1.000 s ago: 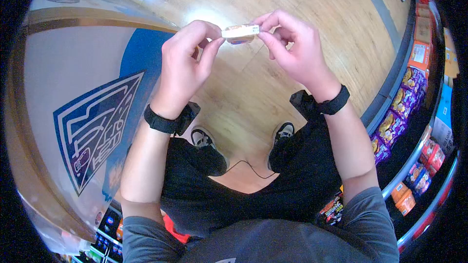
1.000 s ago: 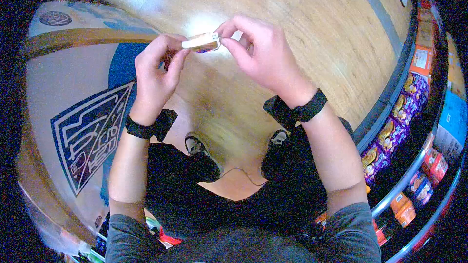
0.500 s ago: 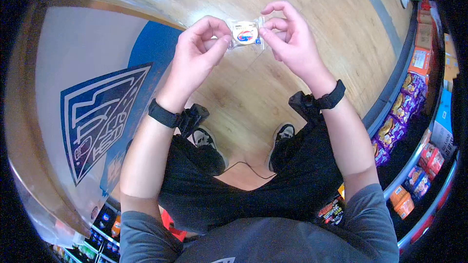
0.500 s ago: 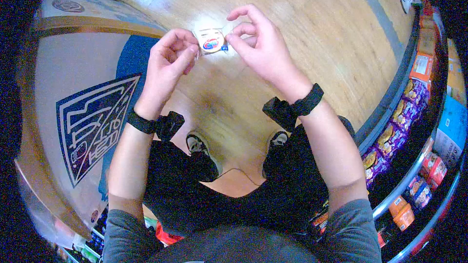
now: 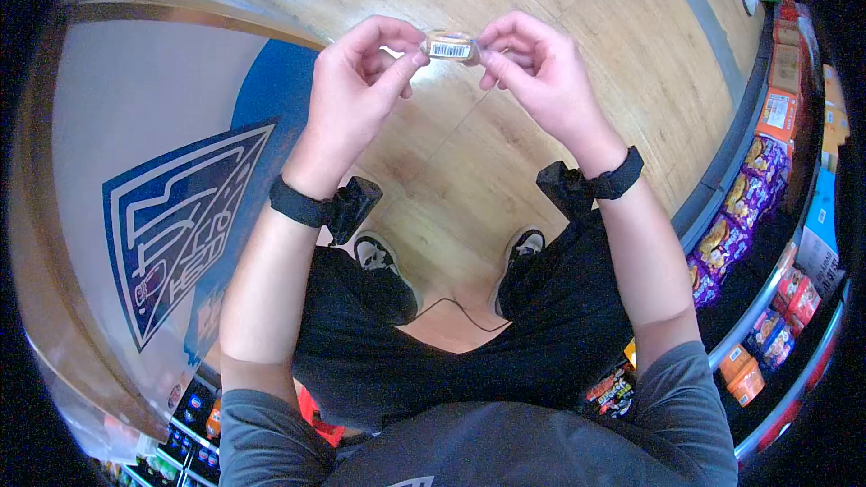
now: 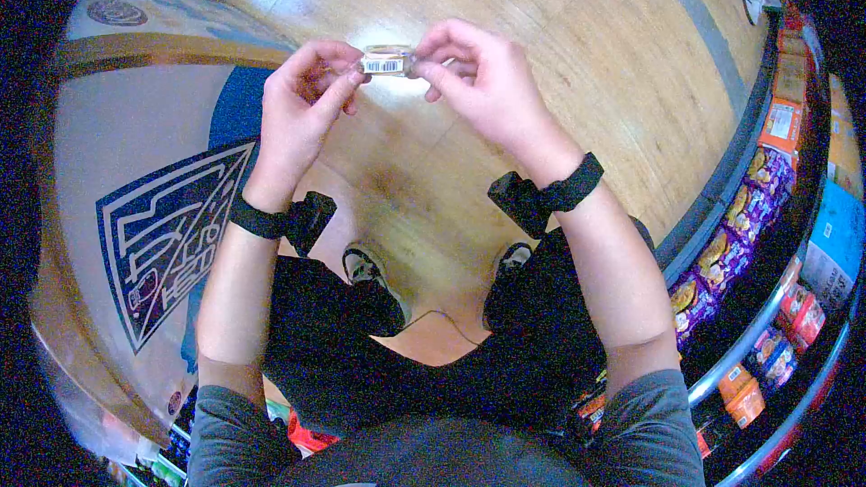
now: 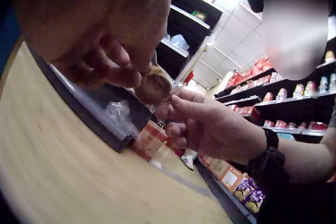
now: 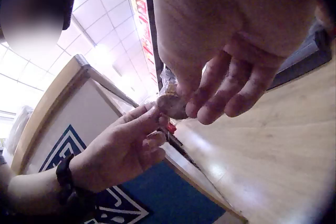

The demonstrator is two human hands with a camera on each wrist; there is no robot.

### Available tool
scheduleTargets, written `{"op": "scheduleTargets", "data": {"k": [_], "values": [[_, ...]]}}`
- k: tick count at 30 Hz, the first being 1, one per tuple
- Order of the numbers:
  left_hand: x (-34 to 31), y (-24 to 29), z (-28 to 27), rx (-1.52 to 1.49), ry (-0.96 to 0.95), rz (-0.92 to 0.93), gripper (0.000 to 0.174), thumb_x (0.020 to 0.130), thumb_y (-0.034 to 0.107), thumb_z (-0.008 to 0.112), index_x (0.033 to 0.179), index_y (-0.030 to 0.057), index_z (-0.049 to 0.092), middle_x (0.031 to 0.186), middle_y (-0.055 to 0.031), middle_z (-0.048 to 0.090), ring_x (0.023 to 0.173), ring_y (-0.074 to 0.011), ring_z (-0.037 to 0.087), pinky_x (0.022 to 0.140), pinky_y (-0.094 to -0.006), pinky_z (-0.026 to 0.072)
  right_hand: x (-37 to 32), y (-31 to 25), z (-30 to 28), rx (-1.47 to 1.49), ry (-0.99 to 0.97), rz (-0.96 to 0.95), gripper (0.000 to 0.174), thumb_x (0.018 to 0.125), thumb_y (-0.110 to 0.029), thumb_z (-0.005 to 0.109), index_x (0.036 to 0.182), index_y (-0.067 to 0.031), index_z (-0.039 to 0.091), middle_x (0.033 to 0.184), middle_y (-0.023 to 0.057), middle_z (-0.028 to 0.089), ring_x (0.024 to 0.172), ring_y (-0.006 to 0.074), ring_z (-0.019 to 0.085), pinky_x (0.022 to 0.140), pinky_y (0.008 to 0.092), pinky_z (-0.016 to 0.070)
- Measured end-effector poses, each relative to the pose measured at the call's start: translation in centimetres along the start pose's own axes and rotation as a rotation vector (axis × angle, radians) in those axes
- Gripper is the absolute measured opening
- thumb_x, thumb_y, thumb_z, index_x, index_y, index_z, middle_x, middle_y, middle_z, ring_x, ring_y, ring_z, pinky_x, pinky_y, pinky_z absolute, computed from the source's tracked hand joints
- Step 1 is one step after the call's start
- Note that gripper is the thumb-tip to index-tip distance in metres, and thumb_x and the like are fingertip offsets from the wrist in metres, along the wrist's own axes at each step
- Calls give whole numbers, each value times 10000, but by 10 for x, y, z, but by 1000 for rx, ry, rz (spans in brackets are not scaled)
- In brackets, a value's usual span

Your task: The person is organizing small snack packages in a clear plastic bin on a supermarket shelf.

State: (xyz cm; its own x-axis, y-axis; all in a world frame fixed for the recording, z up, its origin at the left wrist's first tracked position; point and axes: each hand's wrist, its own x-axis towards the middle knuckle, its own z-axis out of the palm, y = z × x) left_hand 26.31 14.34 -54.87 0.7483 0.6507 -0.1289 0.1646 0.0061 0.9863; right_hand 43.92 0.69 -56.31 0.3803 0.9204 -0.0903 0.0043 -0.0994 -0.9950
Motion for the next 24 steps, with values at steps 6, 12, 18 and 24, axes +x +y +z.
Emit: {"op": "scheduleTargets", "data": {"k": [6, 12, 18, 24], "values": [[-2, 2, 1, 100, 65, 64, 69, 941, 74, 691, 939, 6, 697, 776, -6, 694, 636, -24, 577, 537, -198, 456, 0, -10, -2, -176, -48, -1, 42, 972, -25, 595, 938, -3, 606, 813, 54, 687, 747, 109, 667, 681, 256, 549], [-5, 8, -3, 167, 56, 134, 71, 942, 61, 681, 903, 2, 684, 766, -15, 696, 614, -32, 573, 534, -199, 451, 3, -19, -6, -272, -71, -69, 69, 985, 3, 555, 919, -5, 575, 814, 59, 675, 740, 107, 652, 697, 251, 536], [-6, 10, -3, 106, 42, 138, 66, 942, 49, 672, 909, -7, 682, 771, -29, 706, 627, -57, 624, 548, -211, 490, 4, -16, -7, -244, -63, -101, 65, 987, 7, 551, 928, -2, 578, 829, 69, 691, 759, 113, 669, 715, 258, 549], [-4, 7, -2, 188, 89, 182, 60, 942, 33, 649, 939, -4, 696, 848, -61, 744, 713, -102, 708, 551, -221, 503, 4, -8, -2, 27, 7, -27, 104, 985, -75, 586, 1005, 11, 640, 938, 79, 729, 779, 155, 715, 694, 272, 582]]}}
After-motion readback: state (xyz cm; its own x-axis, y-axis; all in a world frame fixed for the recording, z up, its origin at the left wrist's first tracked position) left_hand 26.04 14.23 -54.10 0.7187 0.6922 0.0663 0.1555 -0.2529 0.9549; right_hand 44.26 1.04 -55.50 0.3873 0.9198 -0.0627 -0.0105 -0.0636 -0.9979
